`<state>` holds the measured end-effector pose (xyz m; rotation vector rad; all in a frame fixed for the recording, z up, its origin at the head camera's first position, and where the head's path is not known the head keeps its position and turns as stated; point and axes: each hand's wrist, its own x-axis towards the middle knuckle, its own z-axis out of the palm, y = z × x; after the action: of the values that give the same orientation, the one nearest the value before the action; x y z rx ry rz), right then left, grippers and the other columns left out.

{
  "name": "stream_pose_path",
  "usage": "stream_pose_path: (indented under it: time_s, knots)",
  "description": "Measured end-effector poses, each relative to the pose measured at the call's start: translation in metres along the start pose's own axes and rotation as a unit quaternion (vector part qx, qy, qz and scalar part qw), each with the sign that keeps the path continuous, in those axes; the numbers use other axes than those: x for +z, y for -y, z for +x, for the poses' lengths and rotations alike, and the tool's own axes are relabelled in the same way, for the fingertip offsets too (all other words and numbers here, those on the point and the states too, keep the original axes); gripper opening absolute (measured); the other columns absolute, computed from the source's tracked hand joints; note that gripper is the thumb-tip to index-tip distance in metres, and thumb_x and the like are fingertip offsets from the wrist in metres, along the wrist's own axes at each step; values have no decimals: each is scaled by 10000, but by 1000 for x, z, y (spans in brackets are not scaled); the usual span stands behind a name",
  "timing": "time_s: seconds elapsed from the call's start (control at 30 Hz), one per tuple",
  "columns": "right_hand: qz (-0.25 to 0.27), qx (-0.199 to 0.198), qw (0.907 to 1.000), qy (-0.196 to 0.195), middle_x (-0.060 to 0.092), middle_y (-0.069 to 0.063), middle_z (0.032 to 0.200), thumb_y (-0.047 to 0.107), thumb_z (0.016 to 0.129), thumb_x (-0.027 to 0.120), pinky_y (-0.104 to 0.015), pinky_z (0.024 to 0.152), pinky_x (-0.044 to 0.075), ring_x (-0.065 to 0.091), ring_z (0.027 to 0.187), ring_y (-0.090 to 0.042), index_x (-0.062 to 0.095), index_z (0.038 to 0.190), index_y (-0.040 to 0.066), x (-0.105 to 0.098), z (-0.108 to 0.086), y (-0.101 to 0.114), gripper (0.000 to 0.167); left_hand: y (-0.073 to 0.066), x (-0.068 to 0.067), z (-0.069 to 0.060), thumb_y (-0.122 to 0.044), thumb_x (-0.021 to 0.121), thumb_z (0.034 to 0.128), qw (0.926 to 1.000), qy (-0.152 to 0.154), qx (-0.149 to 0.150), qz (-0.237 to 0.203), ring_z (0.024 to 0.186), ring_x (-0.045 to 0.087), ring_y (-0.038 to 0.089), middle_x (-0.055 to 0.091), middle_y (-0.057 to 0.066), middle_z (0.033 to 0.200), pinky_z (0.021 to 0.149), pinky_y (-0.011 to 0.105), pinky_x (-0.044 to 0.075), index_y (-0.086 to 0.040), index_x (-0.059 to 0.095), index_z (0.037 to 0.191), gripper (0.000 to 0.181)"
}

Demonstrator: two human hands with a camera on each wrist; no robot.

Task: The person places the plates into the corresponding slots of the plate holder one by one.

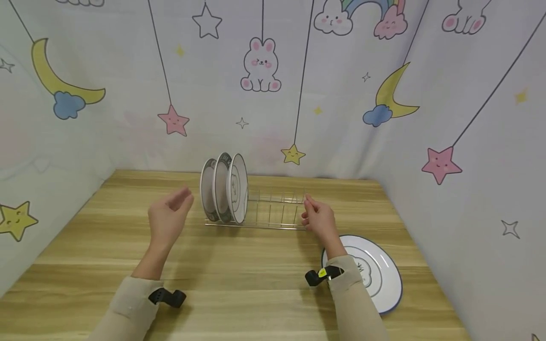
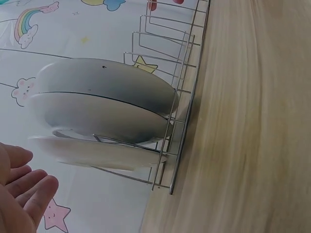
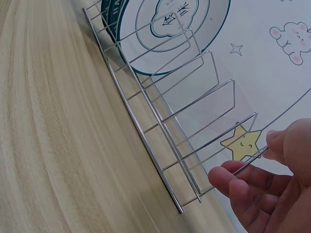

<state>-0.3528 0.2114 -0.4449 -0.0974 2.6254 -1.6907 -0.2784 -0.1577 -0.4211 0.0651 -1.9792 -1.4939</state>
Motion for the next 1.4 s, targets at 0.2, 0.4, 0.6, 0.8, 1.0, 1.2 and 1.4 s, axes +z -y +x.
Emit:
stream_pose_path:
  time_s: [0.2, 0.4, 0.6, 0.8, 1.0, 1.2, 1.4]
  knots:
    - [-75, -10, 10000, 20, 663, -260, 1017, 352, 1060, 451, -473, 685, 603, 703, 762, -237, 440, 1495, 176, -1, 4, -3, 469, 17, 1, 4, -86, 688, 932, 9985, 401, -222, 284, 1013, 689, 284, 692, 157, 1159, 804, 148, 540, 34, 687, 1167, 264]
    - [-72, -29, 10000, 7, 671, -256, 1002, 333, 1060, 460, -474, 675, 604, 706, 755, -242, 443, 1492, 159, 0, 4, -1, 467, 30, 5, 7, -107, 663, 954, 9950, 750, -562, 358, 1035, 682, 262, 693, 145, 1164, 818, 180, 550, 10, 680, 1199, 272]
    - [-158, -73, 9998, -4, 686, -206, 963, 327, 1061, 459, -482, 677, 603, 710, 764, -249, 438, 1495, 167, 2, 4, 0, 463, 38, 7, 11, -80, 637, 966, 9931, 875, -679, 392, 1025, 686, 279, 691, 166, 1156, 781, 174, 559, 32, 673, 1202, 263]
    - [-154, -41, 9998, -89, 676, -233, 963, 308, 1062, 463, -505, 687, 596, 705, 746, -232, 448, 1489, 191, 3, 4, 3, 443, 43, 11, 16, -72, 632, 968, 9916, 962, -738, 442, 1000, 692, 286, 695, 166, 1148, 736, 170, 568, 23, 677, 1204, 259]
    - [-162, -42, 9998, -134, 678, -241, 955, 296, 1059, 473, -505, 683, 598, 705, 726, -216, 463, 1480, 196, 3, 5, 5, 432, 44, 17, 19, -69, 643, 961, 9907, 1030, -812, 363, 972, 699, 294, 696, 172, 1140, 723, 191, 579, 19, 691, 1182, 243]
    - [-151, -40, 9998, -135, 677, -213, 928, 282, 1062, 467, -509, 677, 597, 705, 722, -223, 451, 1486, 185, 3, 5, 4, 435, 46, 22, 21, -32, 653, 942, 9910, 985, -891, 146, 911, 711, 309, 702, 213, 1086, 722, 263, 600, 51, 704, 1127, 208]
    - [-150, -1, 9998, -142, 672, -250, 977, 280, 1061, 467, -500, 678, 599, 703, 718, -215, 448, 1487, 178, 5, 5, 2, 438, 47, 22, 24, -45, 631, 963, 9859, 1157, -1208, -72, 932, 706, 291, 701, 212, 1093, 746, 258, 596, 46, 700, 1140, 211]
